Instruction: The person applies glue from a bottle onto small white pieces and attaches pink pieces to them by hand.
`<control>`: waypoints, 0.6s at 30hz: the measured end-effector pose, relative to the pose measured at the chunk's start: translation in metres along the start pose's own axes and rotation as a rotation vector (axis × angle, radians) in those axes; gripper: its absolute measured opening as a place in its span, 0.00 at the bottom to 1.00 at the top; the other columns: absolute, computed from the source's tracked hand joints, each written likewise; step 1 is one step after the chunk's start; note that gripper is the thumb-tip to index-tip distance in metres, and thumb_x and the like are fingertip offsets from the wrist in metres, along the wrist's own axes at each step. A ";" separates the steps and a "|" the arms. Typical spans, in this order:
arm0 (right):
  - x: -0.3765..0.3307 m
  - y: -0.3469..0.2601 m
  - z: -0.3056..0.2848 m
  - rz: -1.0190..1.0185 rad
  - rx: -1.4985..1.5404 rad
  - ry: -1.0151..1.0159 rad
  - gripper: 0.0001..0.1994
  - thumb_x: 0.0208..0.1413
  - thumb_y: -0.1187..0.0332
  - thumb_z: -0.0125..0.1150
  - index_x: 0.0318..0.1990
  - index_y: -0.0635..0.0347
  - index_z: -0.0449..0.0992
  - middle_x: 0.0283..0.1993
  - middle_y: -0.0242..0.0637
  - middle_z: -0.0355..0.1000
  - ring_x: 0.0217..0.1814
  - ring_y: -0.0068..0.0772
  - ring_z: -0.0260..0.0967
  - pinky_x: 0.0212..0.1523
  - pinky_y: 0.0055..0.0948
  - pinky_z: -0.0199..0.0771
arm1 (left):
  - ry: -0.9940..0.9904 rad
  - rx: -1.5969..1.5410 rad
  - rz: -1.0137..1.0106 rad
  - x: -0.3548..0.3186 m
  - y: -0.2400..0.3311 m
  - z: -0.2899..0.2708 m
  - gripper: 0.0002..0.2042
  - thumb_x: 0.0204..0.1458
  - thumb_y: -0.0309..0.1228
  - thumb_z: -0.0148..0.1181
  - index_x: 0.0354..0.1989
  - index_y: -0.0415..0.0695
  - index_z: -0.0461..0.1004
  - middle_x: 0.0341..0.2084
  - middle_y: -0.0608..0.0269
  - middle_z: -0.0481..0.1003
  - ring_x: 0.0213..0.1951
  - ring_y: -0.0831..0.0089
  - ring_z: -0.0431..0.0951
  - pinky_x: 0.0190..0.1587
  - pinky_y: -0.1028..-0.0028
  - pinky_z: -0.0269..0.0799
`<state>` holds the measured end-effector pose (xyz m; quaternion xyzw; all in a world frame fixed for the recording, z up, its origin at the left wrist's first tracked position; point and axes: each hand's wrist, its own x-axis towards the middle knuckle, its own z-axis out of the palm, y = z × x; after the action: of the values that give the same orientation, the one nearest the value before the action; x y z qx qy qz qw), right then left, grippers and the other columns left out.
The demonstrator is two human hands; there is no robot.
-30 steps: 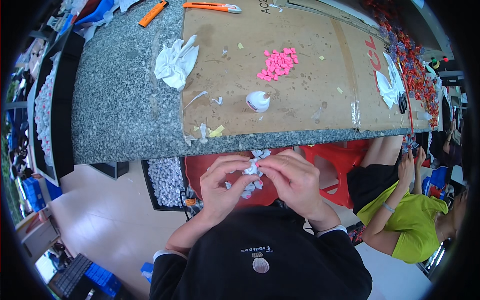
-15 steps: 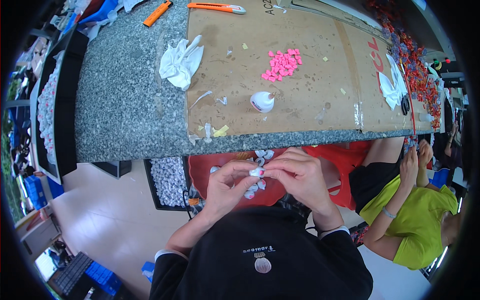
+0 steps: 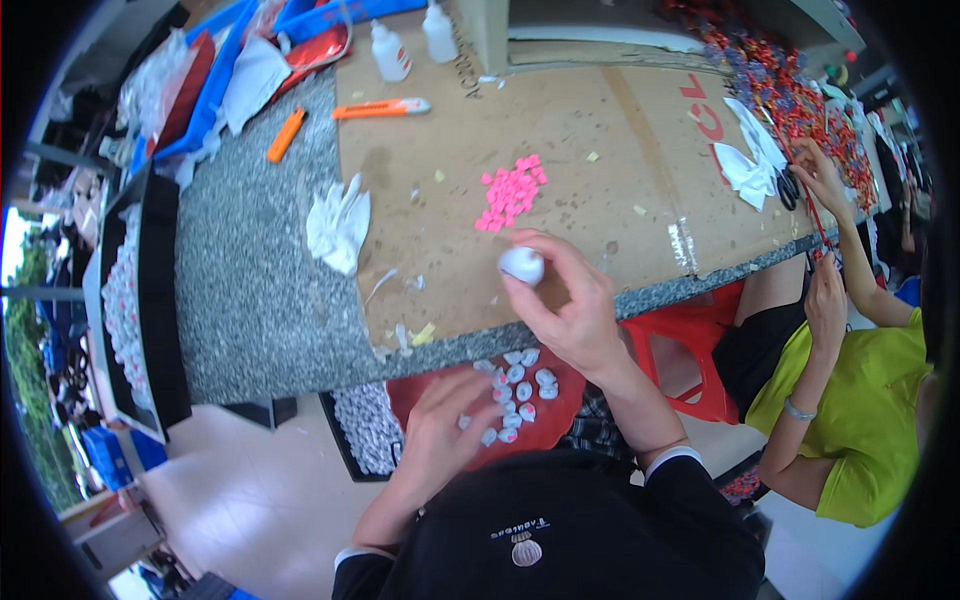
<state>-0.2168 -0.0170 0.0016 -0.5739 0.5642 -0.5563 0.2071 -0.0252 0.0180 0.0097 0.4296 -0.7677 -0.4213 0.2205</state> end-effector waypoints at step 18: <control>-0.017 0.048 -0.062 0.331 0.083 0.345 0.15 0.44 0.75 0.63 0.42 0.64 0.73 0.35 0.40 0.75 0.38 0.27 0.74 0.39 0.24 0.72 | 0.208 0.720 0.371 0.508 0.080 0.104 0.42 0.41 0.56 0.58 0.62 0.49 0.51 0.61 0.52 0.50 0.63 0.54 0.47 0.61 0.54 0.46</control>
<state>-0.2860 0.0089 -0.0284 -0.3611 0.6541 -0.6275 0.2192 -0.4071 -0.3415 0.0072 0.3742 -0.9038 -0.0334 0.2047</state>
